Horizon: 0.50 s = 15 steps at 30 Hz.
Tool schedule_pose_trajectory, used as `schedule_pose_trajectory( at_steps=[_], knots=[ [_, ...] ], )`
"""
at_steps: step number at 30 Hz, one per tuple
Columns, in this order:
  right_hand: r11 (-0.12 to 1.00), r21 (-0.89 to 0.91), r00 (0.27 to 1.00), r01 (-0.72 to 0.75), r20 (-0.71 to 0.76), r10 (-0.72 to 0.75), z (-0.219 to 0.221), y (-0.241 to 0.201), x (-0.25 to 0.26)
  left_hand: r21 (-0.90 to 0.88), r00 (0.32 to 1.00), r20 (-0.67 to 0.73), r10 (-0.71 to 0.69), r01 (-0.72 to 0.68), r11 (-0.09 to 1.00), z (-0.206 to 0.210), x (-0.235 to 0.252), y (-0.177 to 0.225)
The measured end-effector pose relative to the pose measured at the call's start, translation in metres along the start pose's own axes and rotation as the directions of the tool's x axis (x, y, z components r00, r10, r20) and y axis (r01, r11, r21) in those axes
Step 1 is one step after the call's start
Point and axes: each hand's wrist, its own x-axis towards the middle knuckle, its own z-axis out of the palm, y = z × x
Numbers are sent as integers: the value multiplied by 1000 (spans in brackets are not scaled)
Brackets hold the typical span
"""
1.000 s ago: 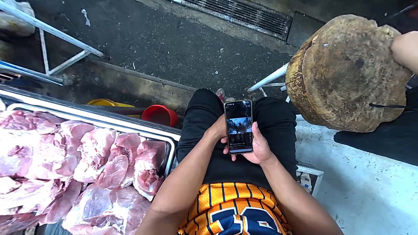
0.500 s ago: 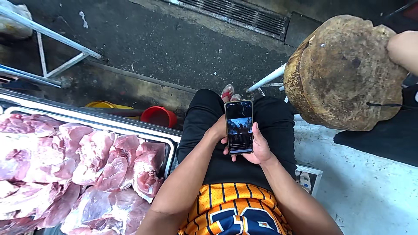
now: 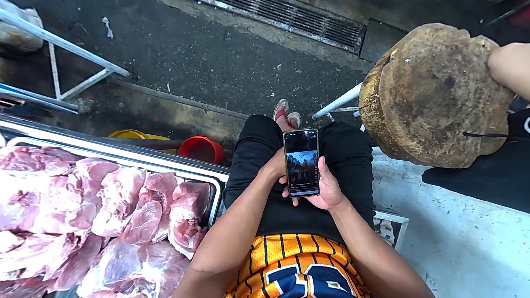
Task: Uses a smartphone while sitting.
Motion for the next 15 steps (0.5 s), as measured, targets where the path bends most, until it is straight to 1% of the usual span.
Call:
schedule_pose_trajectory(
  at_steps=[2,6,9,13,15],
  knots=[
    [1000,3,1000,6,3,-6,1,-1,1,-18,1000,-2,30,-30,999,0,0,-1],
    [1000,3,1000,7,8,-7,0,0,0,5,997,6,82,-82,997,0,1,-2],
    [1000,5,1000,6,4,-6,-2,0,-1,-18,996,-2,85,-85,996,2,3,-4],
    [1000,-2,1000,1,-3,-1,-3,0,-1,7,998,0,60,-60,998,2,3,-3],
    [1000,-10,1000,-1,-7,1,-3,1,-1,18,997,1,75,-75,997,1,4,-7]
  ],
)
